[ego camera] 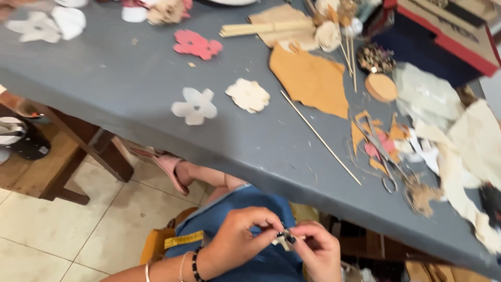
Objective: Making decorative flowers by cutting fabric and assembling components
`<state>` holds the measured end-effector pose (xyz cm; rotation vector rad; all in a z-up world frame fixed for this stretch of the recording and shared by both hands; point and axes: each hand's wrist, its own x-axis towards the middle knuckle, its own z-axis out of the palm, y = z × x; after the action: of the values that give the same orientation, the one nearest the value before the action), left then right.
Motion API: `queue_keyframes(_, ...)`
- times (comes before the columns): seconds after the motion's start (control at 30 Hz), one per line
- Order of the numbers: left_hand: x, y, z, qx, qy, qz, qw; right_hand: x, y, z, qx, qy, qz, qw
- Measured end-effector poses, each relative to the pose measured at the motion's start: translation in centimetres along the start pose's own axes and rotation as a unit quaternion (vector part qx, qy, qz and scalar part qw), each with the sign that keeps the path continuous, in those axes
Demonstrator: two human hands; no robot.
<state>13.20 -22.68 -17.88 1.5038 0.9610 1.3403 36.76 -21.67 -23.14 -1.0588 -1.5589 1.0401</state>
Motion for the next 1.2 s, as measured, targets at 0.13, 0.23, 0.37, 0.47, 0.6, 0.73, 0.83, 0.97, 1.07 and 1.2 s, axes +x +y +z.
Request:
queue_keyframes(0.13,0.1,-1.1,-0.4,-0.016,0.029,-0.017,0.999,-0.2,2.5,0.2,0.039,0.027,-0.011,0.999)
queue_keyframes(0.23,0.6,-1.0,-1.3,-0.096,0.016,-0.098,0.990,0.2,3.1,0.9,0.048,0.044,-0.034,0.997)
queue_keyframes(0.37,0.8,-3.4,-1.5,-0.298,-0.042,-0.130,0.945,2.1,1.5,1.8,0.036,0.017,-0.101,0.994)
queue_keyframes(0.47,0.8,-4.1,-1.9,-0.297,-0.102,-0.166,0.935,3.2,0.0,2.3,-0.026,-0.008,-0.161,0.987)
queue_keyframes(0.6,1.2,-4.1,-2.6,-0.271,-0.077,-0.233,0.931,3.8,-1.4,2.5,-0.081,-0.034,-0.124,0.988)
queue_keyframes(0.73,0.9,-4.8,-2.7,-0.340,-0.062,-0.233,0.909,3.7,-0.4,2.1,-0.102,-0.033,-0.117,0.987)
queue_keyframes(0.83,0.9,-3.7,-2.7,-0.343,-0.074,-0.206,0.913,3.9,0.3,1.1,-0.118,-0.050,-0.134,0.983)
queue_keyframes(0.97,0.9,-3.0,-2.3,-0.334,-0.051,-0.207,0.918,3.8,2.7,-0.6,-0.129,-0.096,-0.147,0.976)
queue_keyframes(1.07,0.7,-3.1,-2.2,-0.330,-0.034,-0.204,0.921,3.0,4.4,-0.5,-0.075,-0.056,-0.133,0.987)
queue_keyframes(1.2,0.7,-2.5,-2.3,-0.311,-0.041,-0.211,0.926,2.4,3.2,0.9,-0.072,0.019,-0.129,0.989)
